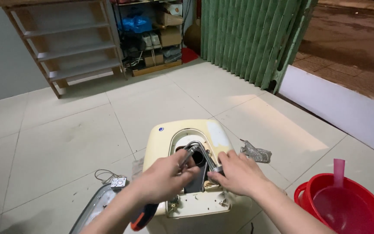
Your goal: Reinstalling a heating element into an appliance housing, including connecting wires and securing components with a screwdriver.
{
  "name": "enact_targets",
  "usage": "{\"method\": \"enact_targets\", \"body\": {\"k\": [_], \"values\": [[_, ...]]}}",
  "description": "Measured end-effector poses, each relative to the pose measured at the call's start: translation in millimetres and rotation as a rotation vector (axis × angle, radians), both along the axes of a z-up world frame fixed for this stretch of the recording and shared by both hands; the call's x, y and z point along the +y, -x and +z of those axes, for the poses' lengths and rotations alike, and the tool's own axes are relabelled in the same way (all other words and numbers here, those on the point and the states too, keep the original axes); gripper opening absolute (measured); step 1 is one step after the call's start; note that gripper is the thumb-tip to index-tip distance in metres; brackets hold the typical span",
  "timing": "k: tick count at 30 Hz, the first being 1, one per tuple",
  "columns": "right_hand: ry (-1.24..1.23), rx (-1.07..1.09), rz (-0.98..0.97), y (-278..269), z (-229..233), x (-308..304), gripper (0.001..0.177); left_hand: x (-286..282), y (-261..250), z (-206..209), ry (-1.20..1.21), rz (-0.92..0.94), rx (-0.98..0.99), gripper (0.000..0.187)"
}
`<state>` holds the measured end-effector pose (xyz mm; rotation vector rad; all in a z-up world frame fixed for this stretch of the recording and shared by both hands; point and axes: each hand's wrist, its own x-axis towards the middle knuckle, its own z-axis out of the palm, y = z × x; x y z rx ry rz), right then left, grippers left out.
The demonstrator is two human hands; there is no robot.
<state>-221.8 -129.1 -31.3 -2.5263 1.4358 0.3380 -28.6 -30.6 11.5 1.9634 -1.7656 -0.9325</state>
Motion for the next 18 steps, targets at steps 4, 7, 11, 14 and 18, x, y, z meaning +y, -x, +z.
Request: {"method": "enact_targets", "body": {"k": [4,7,11,14,18], "values": [[-0.003,-0.37,-0.024,-7.3,8.5,2.1,0.063,2.3,1.9,-11.7,0.002,0.003,-0.011,0.032],[-0.103,-0.971,-0.044,-5.2,25.6,11.2,0.039,2.7,1.5,-19.6,-0.043,0.0,-0.067,0.026],[-0.117,-1.18,0.111,-11.2,27.2,23.2,0.023,1.4,4.1,-22.4,-0.053,-0.003,-0.106,0.031],[-0.18,-1.19,-0.007,-13.0,34.5,24.4,0.014,3.4,6.0,-17.8,-0.048,-0.015,-0.071,0.032],[-0.329,-1.266,-0.317,-11.4,54.2,23.1,0.021,6.2,6.5,-6.4,0.068,-0.118,0.022,0.043]]}}
